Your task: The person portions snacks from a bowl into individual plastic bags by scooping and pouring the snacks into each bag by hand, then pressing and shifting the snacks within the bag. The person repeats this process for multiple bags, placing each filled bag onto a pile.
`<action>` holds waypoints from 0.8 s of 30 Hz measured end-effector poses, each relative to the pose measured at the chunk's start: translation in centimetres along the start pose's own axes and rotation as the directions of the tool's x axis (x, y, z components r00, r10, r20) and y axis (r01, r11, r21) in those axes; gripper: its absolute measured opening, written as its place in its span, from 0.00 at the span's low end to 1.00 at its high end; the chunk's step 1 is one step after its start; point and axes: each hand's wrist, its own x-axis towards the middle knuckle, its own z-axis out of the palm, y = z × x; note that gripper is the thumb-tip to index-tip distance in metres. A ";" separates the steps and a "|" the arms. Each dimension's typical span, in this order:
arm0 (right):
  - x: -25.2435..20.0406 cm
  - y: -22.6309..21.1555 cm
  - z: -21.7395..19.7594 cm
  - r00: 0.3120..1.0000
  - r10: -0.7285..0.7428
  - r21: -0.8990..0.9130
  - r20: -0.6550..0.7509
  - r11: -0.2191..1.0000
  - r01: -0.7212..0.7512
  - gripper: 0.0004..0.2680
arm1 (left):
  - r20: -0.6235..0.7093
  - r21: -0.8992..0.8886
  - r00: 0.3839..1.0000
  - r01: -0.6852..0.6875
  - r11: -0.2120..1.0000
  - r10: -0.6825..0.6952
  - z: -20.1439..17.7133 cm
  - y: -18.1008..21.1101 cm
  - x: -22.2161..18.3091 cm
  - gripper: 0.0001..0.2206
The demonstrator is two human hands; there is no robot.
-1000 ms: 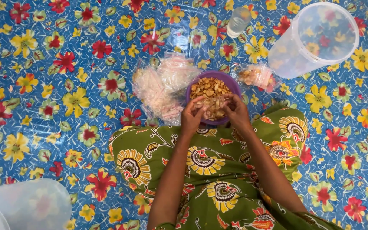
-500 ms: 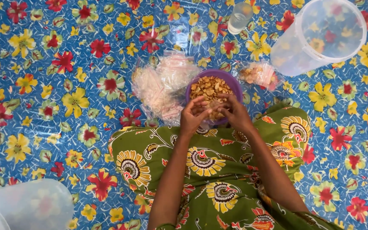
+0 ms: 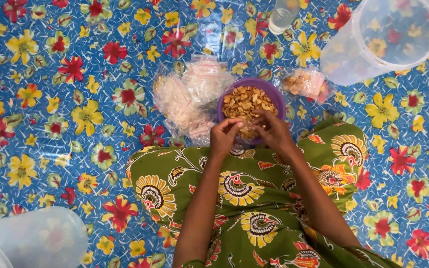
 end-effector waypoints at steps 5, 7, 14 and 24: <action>0.2 0.7 0.1 1.000 -0.017 -0.053 0.002 0.998 0.017 0.08 | 0.006 0.020 1.000 0.001 1.000 -0.001 -0.2 0.1 0.1 0.15; 0.2 0.8 0.3 1.000 -0.024 -0.069 0.000 0.997 0.024 0.08 | 0.010 0.027 1.000 0.000 1.000 -0.001 -0.1 0.2 0.1 0.15; 0.2 1.3 1.1 0.998 -0.068 -0.155 0.005 0.986 0.068 0.05 | 0.020 0.063 1.000 -0.013 0.998 0.012 0.0 0.6 0.0 0.12; -0.3 -0.9 1.4 0.984 -0.173 -0.295 0.036 0.939 0.176 0.04 | -0.007 0.191 0.979 -0.197 0.962 0.202 -0.1 0.1 0.0 0.04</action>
